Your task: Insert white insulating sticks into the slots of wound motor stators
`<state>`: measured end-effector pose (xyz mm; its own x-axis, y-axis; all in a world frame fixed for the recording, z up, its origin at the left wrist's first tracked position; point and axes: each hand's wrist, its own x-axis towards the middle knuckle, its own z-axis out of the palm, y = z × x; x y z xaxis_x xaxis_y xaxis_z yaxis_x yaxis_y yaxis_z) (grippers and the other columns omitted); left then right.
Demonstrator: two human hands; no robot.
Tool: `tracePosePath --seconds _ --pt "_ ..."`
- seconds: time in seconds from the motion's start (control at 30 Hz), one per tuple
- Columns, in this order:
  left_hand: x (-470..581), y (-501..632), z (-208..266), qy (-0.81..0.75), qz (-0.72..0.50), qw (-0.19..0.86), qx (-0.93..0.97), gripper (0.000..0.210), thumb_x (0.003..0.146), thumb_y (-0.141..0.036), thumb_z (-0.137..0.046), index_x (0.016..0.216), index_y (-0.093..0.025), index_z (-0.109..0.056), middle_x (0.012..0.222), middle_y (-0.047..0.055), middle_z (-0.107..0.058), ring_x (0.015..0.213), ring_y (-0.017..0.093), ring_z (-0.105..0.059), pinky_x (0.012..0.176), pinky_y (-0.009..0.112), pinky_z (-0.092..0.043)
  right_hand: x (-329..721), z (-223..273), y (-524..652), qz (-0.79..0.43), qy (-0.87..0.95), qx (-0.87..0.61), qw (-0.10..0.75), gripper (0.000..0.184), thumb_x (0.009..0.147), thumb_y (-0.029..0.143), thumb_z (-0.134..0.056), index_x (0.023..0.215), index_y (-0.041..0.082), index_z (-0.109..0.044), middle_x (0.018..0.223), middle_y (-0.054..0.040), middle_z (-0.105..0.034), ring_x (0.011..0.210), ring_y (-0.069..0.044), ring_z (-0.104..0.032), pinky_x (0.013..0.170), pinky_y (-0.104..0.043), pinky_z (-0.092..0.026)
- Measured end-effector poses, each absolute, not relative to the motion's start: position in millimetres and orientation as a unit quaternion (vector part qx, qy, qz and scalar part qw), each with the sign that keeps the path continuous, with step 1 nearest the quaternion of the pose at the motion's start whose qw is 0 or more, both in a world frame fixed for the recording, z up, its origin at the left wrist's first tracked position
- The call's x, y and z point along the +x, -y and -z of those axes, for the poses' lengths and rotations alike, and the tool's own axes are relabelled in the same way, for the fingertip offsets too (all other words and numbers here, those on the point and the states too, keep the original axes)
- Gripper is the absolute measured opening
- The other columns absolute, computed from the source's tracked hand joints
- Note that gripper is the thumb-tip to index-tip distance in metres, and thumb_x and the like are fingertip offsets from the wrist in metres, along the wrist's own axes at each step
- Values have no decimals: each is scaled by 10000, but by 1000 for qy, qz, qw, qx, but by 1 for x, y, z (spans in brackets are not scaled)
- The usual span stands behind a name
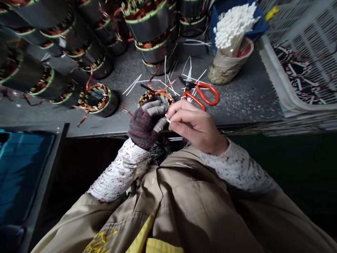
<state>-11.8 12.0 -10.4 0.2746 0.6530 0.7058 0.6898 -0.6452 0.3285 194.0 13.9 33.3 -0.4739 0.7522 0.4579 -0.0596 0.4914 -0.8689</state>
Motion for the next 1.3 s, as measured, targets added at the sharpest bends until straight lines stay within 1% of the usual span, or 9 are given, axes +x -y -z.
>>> tracePosePath --seconds 0.13,0.33,0.53,0.6,0.7,0.8,1.0,1.13,1.3 --pt "-14 -9 12 457 397 38 -795 210 1007 -393 -635 931 -199 -614 1052 63 -752 1075 201 -736 923 390 -619 204 -24 -6 -596 645 -211 430 302 1021 405 -610 805 204 -673 770 -7 -644 709 -130 -601 649 -281 -479" --pt "3 -9 19 461 388 68 -795 203 993 -381 -659 932 -189 -641 957 44 -750 1020 192 -743 1051 419 -586 170 -24 -41 -563 555 -216 572 309 985 402 -650 743 228 -568 676 22 -550 674 -134 -568 669 -303 -507" --pt "-8 0 7 449 313 122 -828 257 985 -323 -643 1223 -229 -667 1141 48 -766 1231 259 -682 1240 566 -409 142 -1 -57 -294 656 -325 615 241 949 406 -681 804 243 -578 963 -67 -680 851 -185 -666 724 -352 -582" --pt "-28 -2 -4 448 277 120 -842 315 997 -308 -612 1301 -240 -651 1088 44 -778 1152 256 -715 1177 546 -476 151 11 -41 -155 692 -322 627 154 943 305 -685 829 248 -597 947 -64 -683 883 -202 -681 755 -367 -595" --pt "-60 -17 -22 381 210 29 -900 308 1040 -304 -519 1278 -190 -678 1047 75 -792 986 227 -756 900 386 -616 164 27 -22 -90 776 -308 543 103 977 189 -579 987 237 -669 965 -68 -707 881 -203 -705 761 -358 -608" --pt "-74 -39 -40 321 150 -59 -933 299 1036 -299 -514 1242 -195 -704 1102 64 -791 987 195 -755 854 310 -609 166 35 -19 -87 813 -338 467 198 994 175 -526 1057 214 -710 1015 -76 -708 877 -194 -707 763 -333 -601" --pt "-41 -47 -69 383 -89 -4 -919 244 929 -237 -596 1094 -238 -776 1131 97 -745 964 293 -738 773 427 -600 158 25 -15 -57 833 -370 407 207 970 177 -519 928 179 -722 976 -84 -687 753 -174 -660 622 -311 -533" --pt "-38 -38 -73 325 -28 44 -944 324 996 -171 -453 1068 -227 -764 1225 67 -758 1194 289 -685 1143 585 -474 174 22 -33 -61 763 -353 538 161 979 223 -559 841 215 -640 855 -35 -662 789 -173 -668 702 -330 -564" --pt "-65 -47 -51 239 56 52 -968 307 991 -311 -540 1253 -248 -686 1356 45 -713 1304 229 -639 1286 474 -373 245 35 -127 6 541 -462 703 144 971 344 -653 951 231 -564 802 32 -573 570 -93 -539 537 -264 -477"
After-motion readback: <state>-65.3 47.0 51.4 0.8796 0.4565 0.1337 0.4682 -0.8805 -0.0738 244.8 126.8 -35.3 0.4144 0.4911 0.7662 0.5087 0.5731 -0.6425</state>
